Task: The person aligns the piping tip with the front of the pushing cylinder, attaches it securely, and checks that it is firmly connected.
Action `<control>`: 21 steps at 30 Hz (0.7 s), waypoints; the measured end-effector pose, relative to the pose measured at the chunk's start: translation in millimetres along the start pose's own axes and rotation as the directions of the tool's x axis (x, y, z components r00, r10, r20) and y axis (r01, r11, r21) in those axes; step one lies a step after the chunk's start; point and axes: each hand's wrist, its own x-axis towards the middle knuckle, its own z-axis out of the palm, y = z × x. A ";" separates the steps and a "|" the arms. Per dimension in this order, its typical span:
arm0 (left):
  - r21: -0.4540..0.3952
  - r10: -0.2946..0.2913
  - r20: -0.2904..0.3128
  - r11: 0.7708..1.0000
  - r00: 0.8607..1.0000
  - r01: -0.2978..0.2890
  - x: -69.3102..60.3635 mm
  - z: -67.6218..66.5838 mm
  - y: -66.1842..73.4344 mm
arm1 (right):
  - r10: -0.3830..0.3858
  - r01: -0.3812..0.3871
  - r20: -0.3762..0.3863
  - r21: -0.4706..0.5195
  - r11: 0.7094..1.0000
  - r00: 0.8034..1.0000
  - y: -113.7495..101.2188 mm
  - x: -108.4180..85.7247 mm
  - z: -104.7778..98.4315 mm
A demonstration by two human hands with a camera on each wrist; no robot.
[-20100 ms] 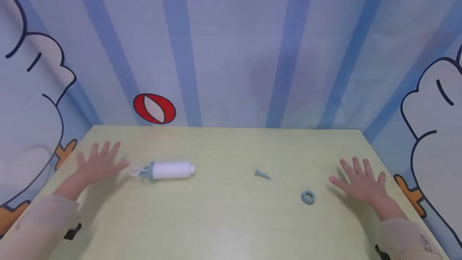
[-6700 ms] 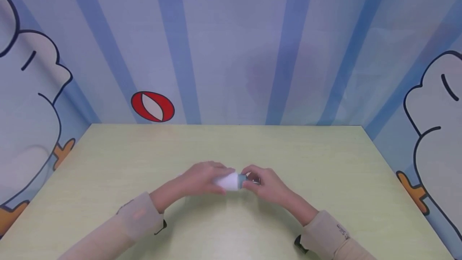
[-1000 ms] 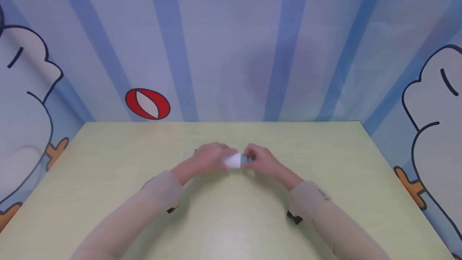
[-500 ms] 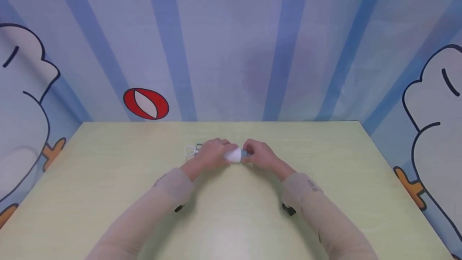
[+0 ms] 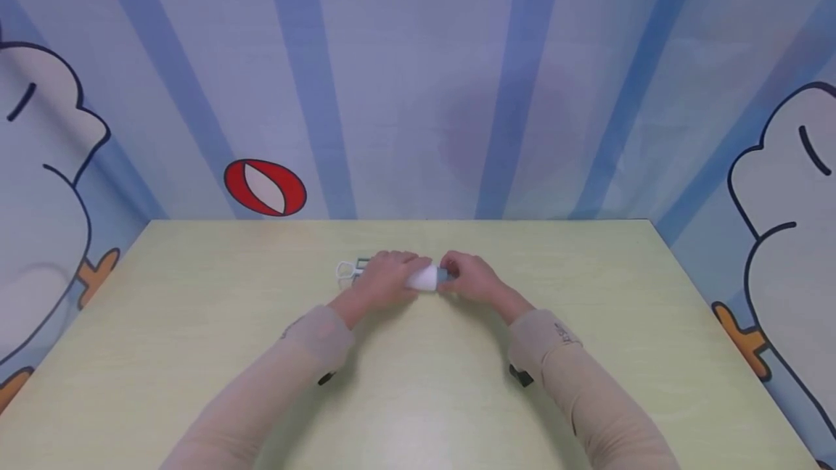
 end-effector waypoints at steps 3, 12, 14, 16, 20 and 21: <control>-0.002 -0.008 0.022 1.000 1.000 0.008 -1.2 -1.3 1.7 | -0.001 0.001 0.003 -0.012 1.000 1.000 0.0 0.1 0.0; -0.043 -0.017 0.057 0.999 0.998 0.019 -10.6 -9.0 -1.6 | -0.002 0.002 -0.001 -0.071 0.997 1.000 1.6 -11.9 -9.7; -0.073 -0.027 0.062 0.997 0.998 0.032 -15.0 -12.1 -6.1 | 0.009 -0.010 -0.015 -0.076 0.997 1.000 3.8 -18.2 -15.2; -0.100 -0.041 0.075 0.994 0.996 0.048 -19.7 -14.2 -11.3 | 0.017 -0.019 -0.028 -0.066 0.998 0.999 7.1 -24.3 -20.1; -0.134 -0.057 0.110 0.988 0.992 0.072 -28.3 -16.0 -19.9 | 0.003 -0.005 -0.032 -0.053 0.999 0.999 14.8 -34.4 -27.4; -0.135 -0.056 0.118 0.988 0.991 0.072 -29.7 -15.9 -21.2 | 0.000 -0.001 -0.036 -0.052 0.999 0.999 16.6 -36.4 -28.5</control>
